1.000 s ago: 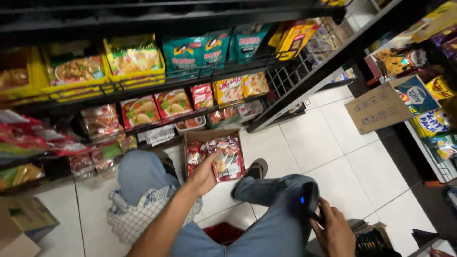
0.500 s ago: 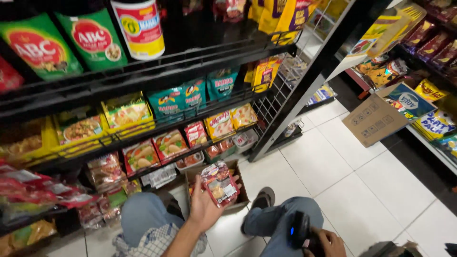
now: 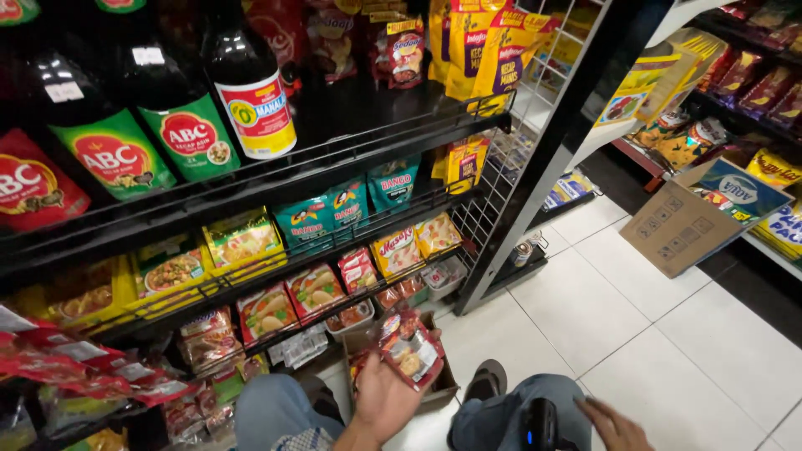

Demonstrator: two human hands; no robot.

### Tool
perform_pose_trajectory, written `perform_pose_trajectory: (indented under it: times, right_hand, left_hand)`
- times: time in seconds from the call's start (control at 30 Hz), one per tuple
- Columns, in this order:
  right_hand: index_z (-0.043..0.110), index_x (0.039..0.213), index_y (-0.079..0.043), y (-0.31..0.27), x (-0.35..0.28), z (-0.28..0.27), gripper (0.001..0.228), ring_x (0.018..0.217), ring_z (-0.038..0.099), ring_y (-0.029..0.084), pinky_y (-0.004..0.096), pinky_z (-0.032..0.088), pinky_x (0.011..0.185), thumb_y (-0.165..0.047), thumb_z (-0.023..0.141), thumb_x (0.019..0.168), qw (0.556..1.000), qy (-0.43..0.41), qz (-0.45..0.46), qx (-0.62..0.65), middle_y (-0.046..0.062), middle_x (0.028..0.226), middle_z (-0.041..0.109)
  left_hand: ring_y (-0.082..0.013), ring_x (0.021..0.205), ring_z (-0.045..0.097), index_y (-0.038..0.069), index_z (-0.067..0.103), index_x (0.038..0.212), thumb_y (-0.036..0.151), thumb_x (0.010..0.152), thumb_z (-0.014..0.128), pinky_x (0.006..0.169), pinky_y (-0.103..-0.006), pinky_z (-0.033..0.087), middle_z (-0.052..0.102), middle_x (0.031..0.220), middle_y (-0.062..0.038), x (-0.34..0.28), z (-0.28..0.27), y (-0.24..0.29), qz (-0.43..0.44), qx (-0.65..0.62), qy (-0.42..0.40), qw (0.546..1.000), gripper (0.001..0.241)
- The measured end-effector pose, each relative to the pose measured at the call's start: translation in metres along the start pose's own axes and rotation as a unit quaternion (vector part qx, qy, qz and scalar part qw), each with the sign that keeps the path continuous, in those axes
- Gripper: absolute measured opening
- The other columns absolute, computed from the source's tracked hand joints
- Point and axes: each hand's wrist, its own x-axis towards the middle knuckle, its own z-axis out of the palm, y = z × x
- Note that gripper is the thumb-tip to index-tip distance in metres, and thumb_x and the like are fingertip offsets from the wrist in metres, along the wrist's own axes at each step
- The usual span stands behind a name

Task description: The recorder is scanning and stocking seasoning packets onto a retail shelf.

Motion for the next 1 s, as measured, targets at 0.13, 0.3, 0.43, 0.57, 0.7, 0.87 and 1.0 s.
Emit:
perform_pose_trajectory:
  times: [0.13, 0.3, 0.43, 0.57, 0.7, 0.87, 1.0]
  right_hand:
    - [0.058, 0.134, -0.014, -0.173, 0.069, -0.103, 0.084, 0.12, 0.062, 0.038, 0.049, 0.049, 0.101, -0.06, 0.082, 0.068, 0.995, 0.092, -0.027, 0.029, 0.021, 0.132, 0.062]
    - [0.044, 0.147, -0.003, -0.324, 0.131, -0.126, 0.083, 0.127, 0.054, 0.044, 0.048, 0.042, 0.107, -0.036, 0.078, 0.079, 0.96, 0.177, -0.167, 0.136, 0.031, 0.147, 0.048]
    - [0.048, 0.148, -0.004, -0.345, 0.159, -0.098, 0.053, 0.13, 0.063, 0.04, 0.038, 0.055, 0.099, -0.017, 0.06, 0.098, 0.929, 0.242, -0.126, 0.249, 0.025, 0.144, 0.059]
    - [0.064, 0.136, -0.008, -0.307, 0.186, -0.04, 0.043, 0.106, 0.08, 0.029, 0.034, 0.061, 0.086, -0.021, 0.062, 0.095, 0.922, 0.221, 0.089, 0.305, 0.016, 0.108, 0.079]
    - [0.067, 0.129, 0.006, -0.254, 0.219, 0.053, 0.04, 0.1, 0.076, 0.028, 0.039, 0.061, 0.086, -0.017, 0.061, 0.096, 0.759, 0.248, 0.081, 0.596, 0.023, 0.111, 0.079]
    - [0.066, 0.13, 0.011, -0.25, 0.244, 0.105, 0.043, 0.108, 0.074, 0.03, 0.04, 0.055, 0.098, -0.02, 0.062, 0.1, 0.762, 0.314, -0.033, 0.565, 0.028, 0.116, 0.077]
    - [0.056, 0.127, -0.001, -0.181, 0.282, 0.248, 0.052, 0.101, 0.081, 0.04, 0.047, 0.066, 0.086, -0.042, 0.05, 0.096, 0.623, 0.058, -0.046, 0.779, 0.03, 0.113, 0.076]
  left_hand:
    - [-0.0277, 0.124, 0.061, 0.005, 0.047, 0.151, 0.031, 0.104, 0.042, 0.109, -0.0431, 0.048, 0.061, 0.137, -0.017, 0.015, 0.005, -0.023, 0.033, 0.025, 0.017, 0.999, 0.054]
    - [-0.0243, 0.127, 0.055, 0.014, 0.042, 0.155, 0.028, 0.103, 0.049, 0.112, -0.0408, 0.041, 0.058, 0.14, -0.013, 0.025, 0.03, -0.052, 0.04, 0.005, -0.065, 0.997, 0.054]
    - [-0.025, 0.125, 0.052, 0.013, 0.038, 0.159, 0.019, 0.103, 0.054, 0.109, -0.0418, 0.039, 0.056, 0.137, -0.012, 0.038, 0.006, -0.038, 0.158, 0.132, -0.014, 0.978, 0.059]
    - [-0.0196, 0.135, 0.051, 0.015, 0.035, 0.152, 0.012, 0.093, 0.066, 0.113, -0.036, 0.04, 0.055, 0.14, -0.011, 0.035, -0.005, 0.017, 0.082, 0.344, 0.005, 0.935, 0.067]
    - [-0.0176, 0.115, 0.064, 0.01, 0.048, 0.14, 0.017, 0.09, 0.075, 0.098, -0.0334, 0.052, 0.065, 0.123, -0.009, 0.024, 0.006, 0.081, 0.012, 0.513, -0.001, 0.858, 0.058]
    - [-0.0073, 0.079, 0.062, 0.005, 0.075, 0.105, 0.024, 0.091, 0.077, 0.07, -0.0263, 0.051, 0.071, 0.084, 0.004, 0.038, 0.053, 0.094, 0.012, 0.702, 0.018, 0.712, 0.024]
    - [-0.0028, 0.059, 0.045, -0.001, 0.067, 0.067, 0.032, 0.091, 0.08, 0.049, -0.0277, 0.038, 0.052, 0.058, 0.006, 0.065, 0.09, 0.117, 0.12, 0.835, 0.031, 0.537, 0.043]
